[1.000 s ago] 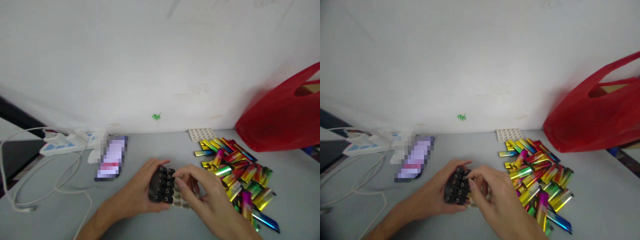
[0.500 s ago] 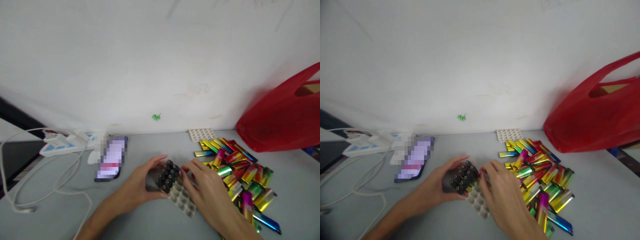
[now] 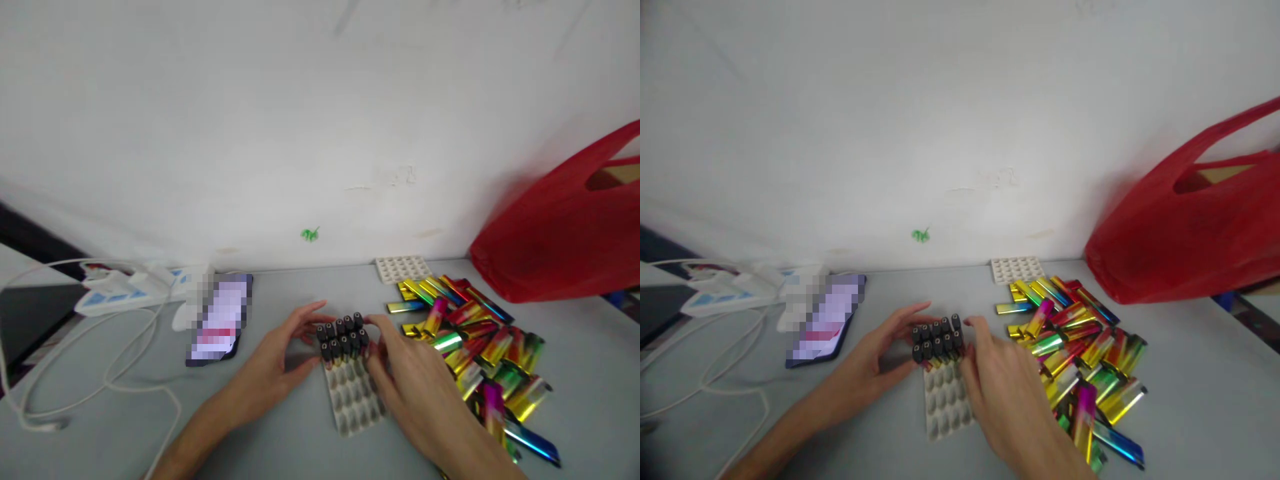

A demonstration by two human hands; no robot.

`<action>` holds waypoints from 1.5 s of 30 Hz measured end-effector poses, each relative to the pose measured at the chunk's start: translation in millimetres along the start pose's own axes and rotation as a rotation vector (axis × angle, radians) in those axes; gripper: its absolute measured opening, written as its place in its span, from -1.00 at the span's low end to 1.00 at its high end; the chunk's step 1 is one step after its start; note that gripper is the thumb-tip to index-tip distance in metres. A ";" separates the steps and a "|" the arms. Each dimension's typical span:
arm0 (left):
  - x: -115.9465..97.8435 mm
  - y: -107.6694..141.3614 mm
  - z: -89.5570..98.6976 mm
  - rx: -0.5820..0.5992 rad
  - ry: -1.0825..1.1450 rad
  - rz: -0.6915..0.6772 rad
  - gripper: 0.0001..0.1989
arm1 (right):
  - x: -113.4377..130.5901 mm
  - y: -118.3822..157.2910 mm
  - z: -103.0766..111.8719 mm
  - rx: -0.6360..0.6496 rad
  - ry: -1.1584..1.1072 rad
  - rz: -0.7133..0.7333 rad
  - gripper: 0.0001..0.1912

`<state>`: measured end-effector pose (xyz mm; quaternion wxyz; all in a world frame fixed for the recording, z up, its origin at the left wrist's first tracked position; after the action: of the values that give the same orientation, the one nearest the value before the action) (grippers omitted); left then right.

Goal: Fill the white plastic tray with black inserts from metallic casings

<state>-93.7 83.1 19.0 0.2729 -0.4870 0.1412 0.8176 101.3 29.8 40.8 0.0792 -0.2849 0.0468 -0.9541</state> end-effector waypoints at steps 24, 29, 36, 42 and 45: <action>1.8 3.3 0.1 -0.038 -0.160 -0.001 -0.20 | -8.9 -4.4 1.4 -0.164 0.144 0.138 -0.52; 3.2 3.3 -0.7 -0.043 -0.171 -0.016 -0.19 | -3.6 -4.2 -3.3 -0.164 0.121 0.178 -0.55; -2.8 6.8 -1.6 -0.026 -0.170 -0.005 -0.15 | -18.0 -2.1 -13.7 -0.181 0.222 0.211 -0.59; -8.0 8.3 -2.4 0.036 -0.154 -0.010 0.01 | -24.5 -4.4 -10.5 -0.182 0.252 0.158 -0.67; -8.2 8.9 -2.6 0.060 -0.156 -0.010 0.09 | -24.2 -4.6 -12.0 -0.176 0.261 0.151 -0.76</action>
<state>-93.9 72.1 24.6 0.3015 -0.4141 0.1416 0.8471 114.1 39.1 18.4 0.1185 -0.1603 0.1615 -0.9665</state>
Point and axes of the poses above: each hand's wrist, its own y-axis away from the middle knuckle, its own z-axis out of the back of the hand, x = y × z, the point moved 8 cm from there along -y, towards the middle knuckle, and after that the axes turned 7 degrees about -y, right-handed, at the moved point
